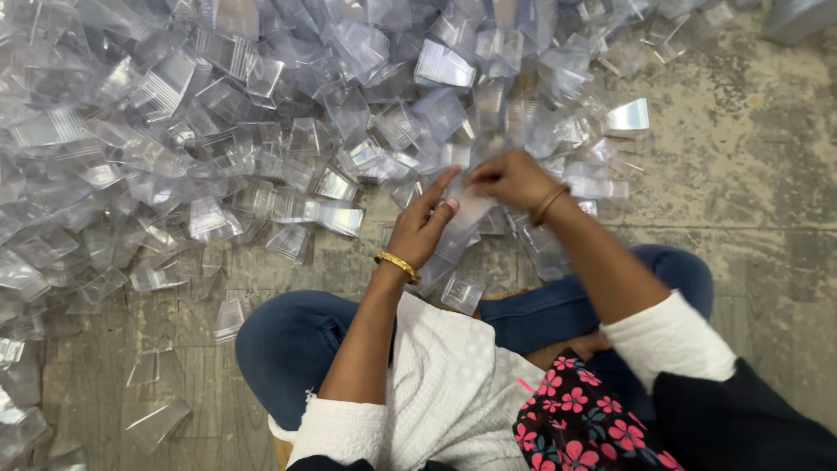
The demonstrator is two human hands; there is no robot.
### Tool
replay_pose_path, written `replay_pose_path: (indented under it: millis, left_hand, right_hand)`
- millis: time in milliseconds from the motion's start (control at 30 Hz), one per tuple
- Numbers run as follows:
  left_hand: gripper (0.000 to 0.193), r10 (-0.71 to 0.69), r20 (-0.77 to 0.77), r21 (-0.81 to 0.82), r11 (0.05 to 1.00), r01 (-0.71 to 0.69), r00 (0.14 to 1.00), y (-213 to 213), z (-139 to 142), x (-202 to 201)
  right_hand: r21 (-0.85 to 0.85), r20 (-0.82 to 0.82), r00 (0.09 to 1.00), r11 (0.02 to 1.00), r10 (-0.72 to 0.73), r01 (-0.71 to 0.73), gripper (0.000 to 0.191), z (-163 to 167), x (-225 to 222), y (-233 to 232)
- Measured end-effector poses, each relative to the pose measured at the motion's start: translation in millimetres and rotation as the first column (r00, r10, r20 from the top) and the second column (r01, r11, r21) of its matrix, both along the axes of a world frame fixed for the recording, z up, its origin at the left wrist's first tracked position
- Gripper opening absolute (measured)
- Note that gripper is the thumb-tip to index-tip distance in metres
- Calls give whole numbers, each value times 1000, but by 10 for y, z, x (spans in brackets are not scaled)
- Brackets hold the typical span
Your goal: The person sits on the floor among a large pile of clear plastic cups and repeatedly picks up loose cups, nests them together, and sets completed stacks back onto the pile. The person works through the scattered cups one at a time, building stacks by hand.
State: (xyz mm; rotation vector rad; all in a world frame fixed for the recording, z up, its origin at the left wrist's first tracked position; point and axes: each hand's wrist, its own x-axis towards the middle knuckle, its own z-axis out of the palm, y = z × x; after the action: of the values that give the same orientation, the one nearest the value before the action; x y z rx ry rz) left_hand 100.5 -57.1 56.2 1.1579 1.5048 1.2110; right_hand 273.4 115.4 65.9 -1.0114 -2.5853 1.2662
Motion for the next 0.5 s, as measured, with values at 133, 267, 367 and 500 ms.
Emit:
replay_pose_path:
  millis: [133,267,367,500]
  left_hand:
    - [41,102,66,-87,992,-96,993,-3,-38,-35]
    - [46,268,-30,-194,943,-269,963,11,-20,-97]
    - [49,278,-52,-227,932,-283,959,8,21,-112]
    - [50,300,-75,-286,907,-308,951,0,86,-134]
  right_hand:
    - [-134,-44,900,896,-433,424,15,-45,180,-95]
    - [243,-52,832,801,-553,548,14,-140,526,-59]
    - [309,-72,891,839,-449,448,17,-346,462,-250]
    - [467,27,884,788,-467,402,31,-419,125,-488]
